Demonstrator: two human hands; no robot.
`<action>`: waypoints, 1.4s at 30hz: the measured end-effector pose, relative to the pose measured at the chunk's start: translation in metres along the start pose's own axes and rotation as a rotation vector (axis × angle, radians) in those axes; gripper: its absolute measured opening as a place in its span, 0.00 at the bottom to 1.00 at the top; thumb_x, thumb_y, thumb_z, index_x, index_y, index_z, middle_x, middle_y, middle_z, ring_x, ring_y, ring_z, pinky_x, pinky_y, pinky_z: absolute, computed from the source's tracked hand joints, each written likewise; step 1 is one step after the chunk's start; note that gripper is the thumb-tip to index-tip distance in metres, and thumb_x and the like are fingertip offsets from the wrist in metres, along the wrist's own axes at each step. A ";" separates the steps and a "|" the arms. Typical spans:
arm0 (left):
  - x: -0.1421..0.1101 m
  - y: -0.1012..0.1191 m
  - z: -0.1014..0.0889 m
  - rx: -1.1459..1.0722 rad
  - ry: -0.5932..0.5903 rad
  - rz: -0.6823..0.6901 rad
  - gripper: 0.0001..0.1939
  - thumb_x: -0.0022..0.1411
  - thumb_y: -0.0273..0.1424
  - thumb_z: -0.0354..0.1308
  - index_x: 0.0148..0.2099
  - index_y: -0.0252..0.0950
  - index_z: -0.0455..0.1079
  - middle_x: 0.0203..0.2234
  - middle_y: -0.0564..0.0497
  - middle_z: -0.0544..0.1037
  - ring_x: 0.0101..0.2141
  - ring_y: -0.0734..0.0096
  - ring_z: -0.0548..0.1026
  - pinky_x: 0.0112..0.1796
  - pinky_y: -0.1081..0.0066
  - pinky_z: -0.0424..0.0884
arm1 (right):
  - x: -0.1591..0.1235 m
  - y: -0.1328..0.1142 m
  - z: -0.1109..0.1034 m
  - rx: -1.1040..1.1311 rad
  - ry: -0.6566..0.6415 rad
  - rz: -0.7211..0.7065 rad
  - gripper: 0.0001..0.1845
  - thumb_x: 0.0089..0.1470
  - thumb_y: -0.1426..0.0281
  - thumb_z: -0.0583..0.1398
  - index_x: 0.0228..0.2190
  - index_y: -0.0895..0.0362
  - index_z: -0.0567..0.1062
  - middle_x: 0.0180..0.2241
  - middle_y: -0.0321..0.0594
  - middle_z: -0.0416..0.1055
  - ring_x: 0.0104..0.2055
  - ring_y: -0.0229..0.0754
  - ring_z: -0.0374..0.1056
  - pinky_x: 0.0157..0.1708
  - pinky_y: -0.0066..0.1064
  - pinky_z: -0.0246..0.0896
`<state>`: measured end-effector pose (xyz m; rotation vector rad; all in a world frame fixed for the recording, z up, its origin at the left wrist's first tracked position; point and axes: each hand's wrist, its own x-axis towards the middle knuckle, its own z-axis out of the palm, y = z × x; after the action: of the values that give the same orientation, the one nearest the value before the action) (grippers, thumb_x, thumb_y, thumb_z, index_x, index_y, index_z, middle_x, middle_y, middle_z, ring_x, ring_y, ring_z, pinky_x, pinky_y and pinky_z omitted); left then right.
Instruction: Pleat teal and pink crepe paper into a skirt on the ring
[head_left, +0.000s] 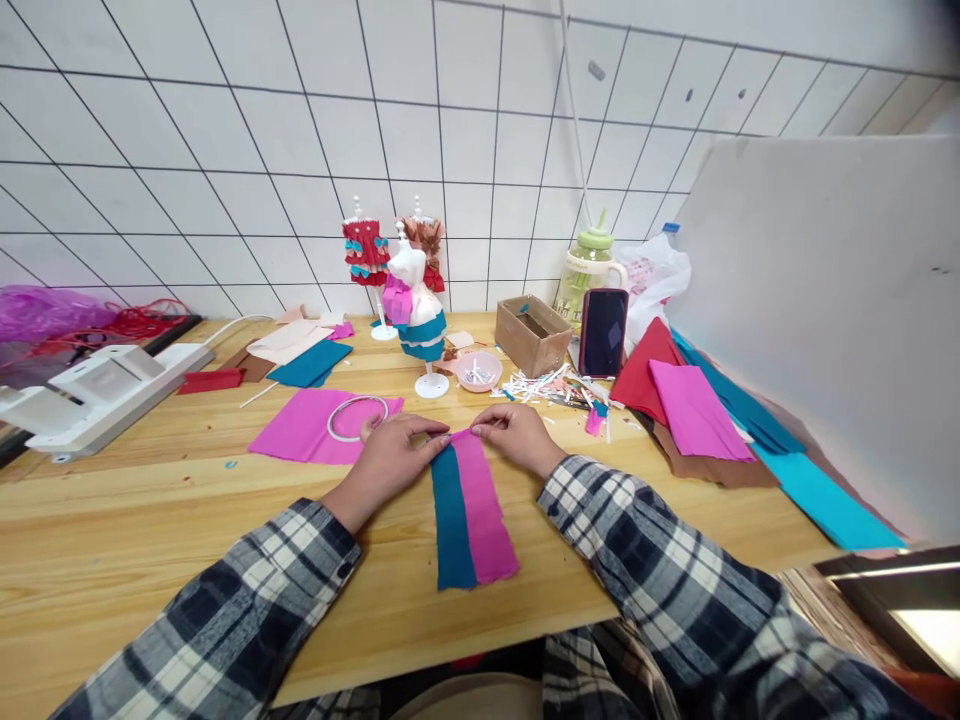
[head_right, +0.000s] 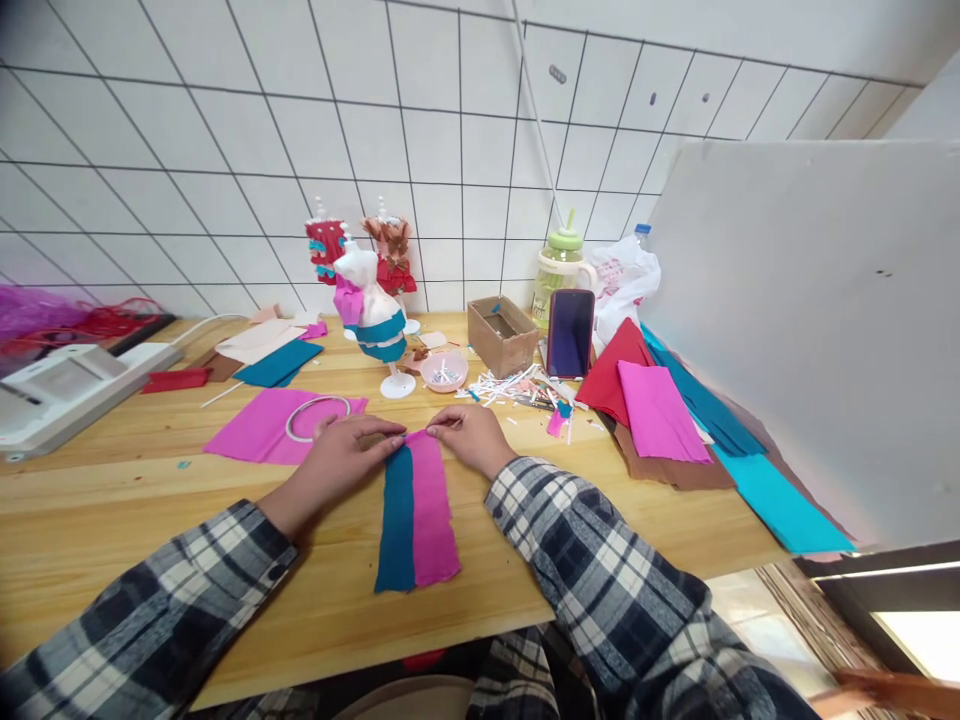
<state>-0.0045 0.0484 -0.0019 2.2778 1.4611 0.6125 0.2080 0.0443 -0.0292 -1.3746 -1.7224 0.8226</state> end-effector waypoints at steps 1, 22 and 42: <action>0.001 -0.001 0.000 0.014 -0.013 -0.001 0.14 0.59 0.45 0.56 0.39 0.45 0.79 0.41 0.49 0.82 0.47 0.52 0.75 0.59 0.43 0.49 | 0.001 0.002 0.000 -0.019 -0.007 0.000 0.05 0.50 0.68 0.65 0.29 0.55 0.81 0.28 0.35 0.78 0.31 0.37 0.71 0.32 0.27 0.63; 0.006 -0.010 0.009 0.114 -0.003 0.083 0.13 0.58 0.41 0.56 0.41 0.44 0.78 0.34 0.47 0.82 0.42 0.52 0.75 0.56 0.41 0.47 | 0.001 -0.004 0.003 -0.454 -0.035 -0.085 0.05 0.53 0.67 0.63 0.34 0.47 0.80 0.34 0.33 0.78 0.38 0.41 0.71 0.34 0.30 0.61; 0.000 0.000 0.003 0.358 -0.027 0.352 0.12 0.62 0.30 0.50 0.36 0.43 0.77 0.33 0.47 0.81 0.43 0.54 0.72 0.56 0.37 0.36 | -0.003 -0.009 -0.006 -0.660 -0.190 -0.293 0.12 0.59 0.70 0.56 0.37 0.49 0.80 0.39 0.38 0.75 0.42 0.43 0.70 0.36 0.31 0.60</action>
<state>-0.0028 0.0479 -0.0040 2.8450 1.2441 0.4380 0.2096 0.0394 -0.0189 -1.4211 -2.4082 0.2212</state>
